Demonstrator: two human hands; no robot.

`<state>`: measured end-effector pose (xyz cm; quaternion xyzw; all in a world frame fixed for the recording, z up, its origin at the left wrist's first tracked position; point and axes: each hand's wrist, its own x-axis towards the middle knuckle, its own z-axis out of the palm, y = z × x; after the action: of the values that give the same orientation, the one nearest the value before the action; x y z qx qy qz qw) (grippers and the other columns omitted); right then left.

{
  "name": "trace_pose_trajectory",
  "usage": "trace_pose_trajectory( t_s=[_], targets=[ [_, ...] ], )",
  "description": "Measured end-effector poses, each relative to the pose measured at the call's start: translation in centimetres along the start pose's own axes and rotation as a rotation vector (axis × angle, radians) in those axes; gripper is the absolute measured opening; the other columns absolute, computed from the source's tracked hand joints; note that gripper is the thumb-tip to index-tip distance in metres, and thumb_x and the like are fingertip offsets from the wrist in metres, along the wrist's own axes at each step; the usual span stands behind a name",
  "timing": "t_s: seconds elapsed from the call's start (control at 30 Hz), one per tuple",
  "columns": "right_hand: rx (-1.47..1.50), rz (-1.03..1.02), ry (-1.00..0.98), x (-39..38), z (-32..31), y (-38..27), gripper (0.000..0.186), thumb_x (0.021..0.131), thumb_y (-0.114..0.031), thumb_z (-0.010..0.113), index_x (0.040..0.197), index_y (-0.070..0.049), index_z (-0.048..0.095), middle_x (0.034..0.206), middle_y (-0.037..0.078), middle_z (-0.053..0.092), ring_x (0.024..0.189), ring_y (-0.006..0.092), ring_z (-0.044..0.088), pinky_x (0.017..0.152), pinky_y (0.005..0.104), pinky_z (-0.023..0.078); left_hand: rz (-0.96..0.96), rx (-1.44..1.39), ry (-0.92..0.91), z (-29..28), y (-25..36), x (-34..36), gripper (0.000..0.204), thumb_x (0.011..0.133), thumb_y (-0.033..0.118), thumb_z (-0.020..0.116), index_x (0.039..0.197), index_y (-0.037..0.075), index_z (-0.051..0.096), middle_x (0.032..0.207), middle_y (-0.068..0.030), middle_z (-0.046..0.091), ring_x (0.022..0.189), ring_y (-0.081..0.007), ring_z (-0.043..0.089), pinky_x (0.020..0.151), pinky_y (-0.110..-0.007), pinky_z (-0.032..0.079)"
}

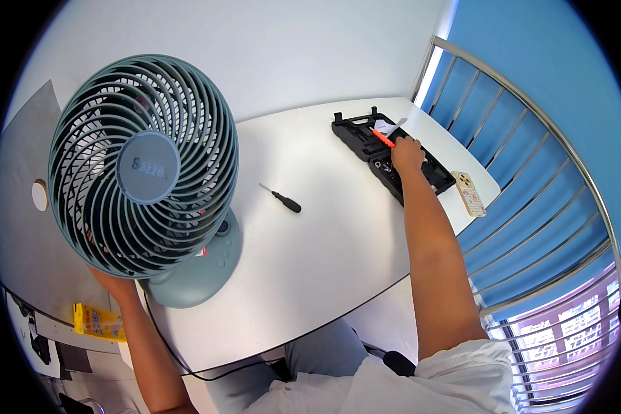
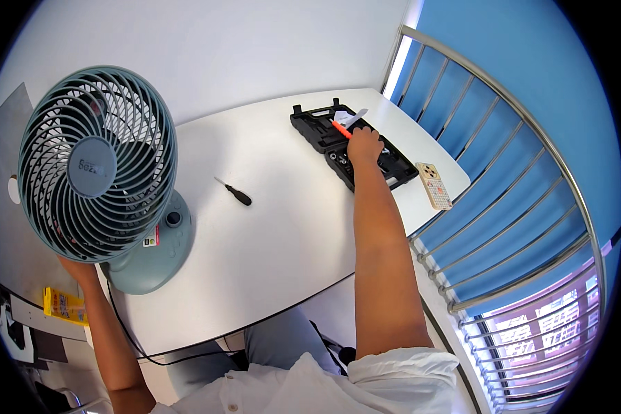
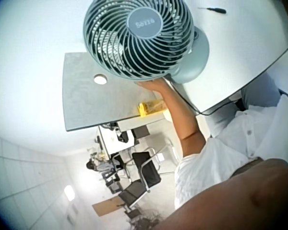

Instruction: The person uses a screwdriver to remove screws from the base of a teal desk fan. They then switch to a ratchet screwdriver to continue removing screws from the same area. The person places the removed screws into a toolkit on the table.

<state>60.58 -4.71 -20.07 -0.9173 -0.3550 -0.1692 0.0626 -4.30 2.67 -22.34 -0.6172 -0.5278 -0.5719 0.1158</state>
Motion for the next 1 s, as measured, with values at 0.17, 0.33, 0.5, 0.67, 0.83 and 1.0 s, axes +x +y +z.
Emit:
trace_pose_trajectory(
  t_s=[0.17, 0.33, 0.5, 0.67, 0.83, 1.0],
  targets=[
    [0.153, -0.037, 0.147, 1.3, 0.2, 1.6, 0.018, 0.090, -0.016, 0.053, 0.104, -0.008, 0.062, 0.103, 0.009, 0.062, 0.096, 0.0277, 0.060, 0.082, 0.0449, 0.049, 0.007, -0.004, 0.025, 0.0, 1.2, 0.5, 0.045, 0.092, 0.028, 0.051, 0.131, 0.006, 0.048, 0.131, -0.0150, 0.050, 0.121, -0.0305, 0.046, 0.104, -0.038, 0.031],
    [1.911, 0.250, -0.316, -1.9, -3.3, 2.1, 0.017, 0.095, -0.014, 0.051, 0.105, -0.002, 0.056, 0.090, 0.012, 0.064, 0.081, 0.0258, 0.065, 0.072, 0.0362, 0.054, 0.063, 0.025, 0.047, -0.7, -0.1, 0.8, 0.044, 0.090, 0.022, 0.051, 0.130, 0.002, 0.050, 0.130, -0.0170, 0.052, 0.120, -0.0337, 0.049, 0.101, -0.039, 0.033],
    [2.337, -0.135, -0.483, -12.0, -10.0, -2.0, 0.028, 0.097, -0.013, 0.048, 0.122, -0.002, 0.044, 0.096, 0.013, 0.062, 0.087, 0.0230, 0.065, 0.075, 0.0315, 0.054, 0.110, -0.073, 0.059, -1.1, 1.3, 0.6, 0.048, 0.085, 0.021, 0.055, 0.129, 0.001, 0.051, 0.124, -0.0163, 0.055, 0.114, -0.0325, 0.051, 0.100, -0.038, 0.034],
    [2.489, -0.161, -0.664, -17.7, -13.6, -5.1, 0.025, 0.094, -0.013, 0.052, 0.117, -0.003, 0.046, 0.092, 0.013, 0.061, 0.080, 0.0211, 0.064, 0.068, 0.0274, 0.057, -0.063, -0.122, 0.051, -1.0, 1.7, 0.5, 0.047, 0.086, 0.025, 0.057, 0.127, 0.002, 0.051, 0.126, -0.0160, 0.050, 0.116, -0.0310, 0.050, 0.097, -0.037, 0.039],
    [2.557, -0.109, -0.819, -20.7, -15.3, -6.5, 0.022, 0.095, -0.015, 0.050, 0.114, -0.004, 0.047, 0.092, 0.011, 0.061, 0.078, 0.0188, 0.064, 0.066, 0.0263, 0.056, -0.084, -0.167, 0.080, -0.5, 1.3, 0.6, 0.042, 0.089, 0.017, 0.056, 0.128, 0.003, 0.049, 0.128, -0.0145, 0.048, 0.117, -0.0279, 0.050, 0.097, -0.035, 0.041],
    [2.641, -0.025, -0.892, -22.2, -16.1, -7.0, 0.023, 0.095, -0.017, 0.051, 0.114, -0.003, 0.049, 0.091, 0.011, 0.060, 0.077, 0.0188, 0.064, 0.065, 0.0255, 0.057, -0.115, -0.206, 0.070, -0.7, 2.3, 0.5, 0.039, 0.092, 0.016, 0.054, 0.129, 0.006, 0.049, 0.129, -0.0122, 0.048, 0.116, -0.0264, 0.052, 0.097, -0.036, 0.042]
  ],
)
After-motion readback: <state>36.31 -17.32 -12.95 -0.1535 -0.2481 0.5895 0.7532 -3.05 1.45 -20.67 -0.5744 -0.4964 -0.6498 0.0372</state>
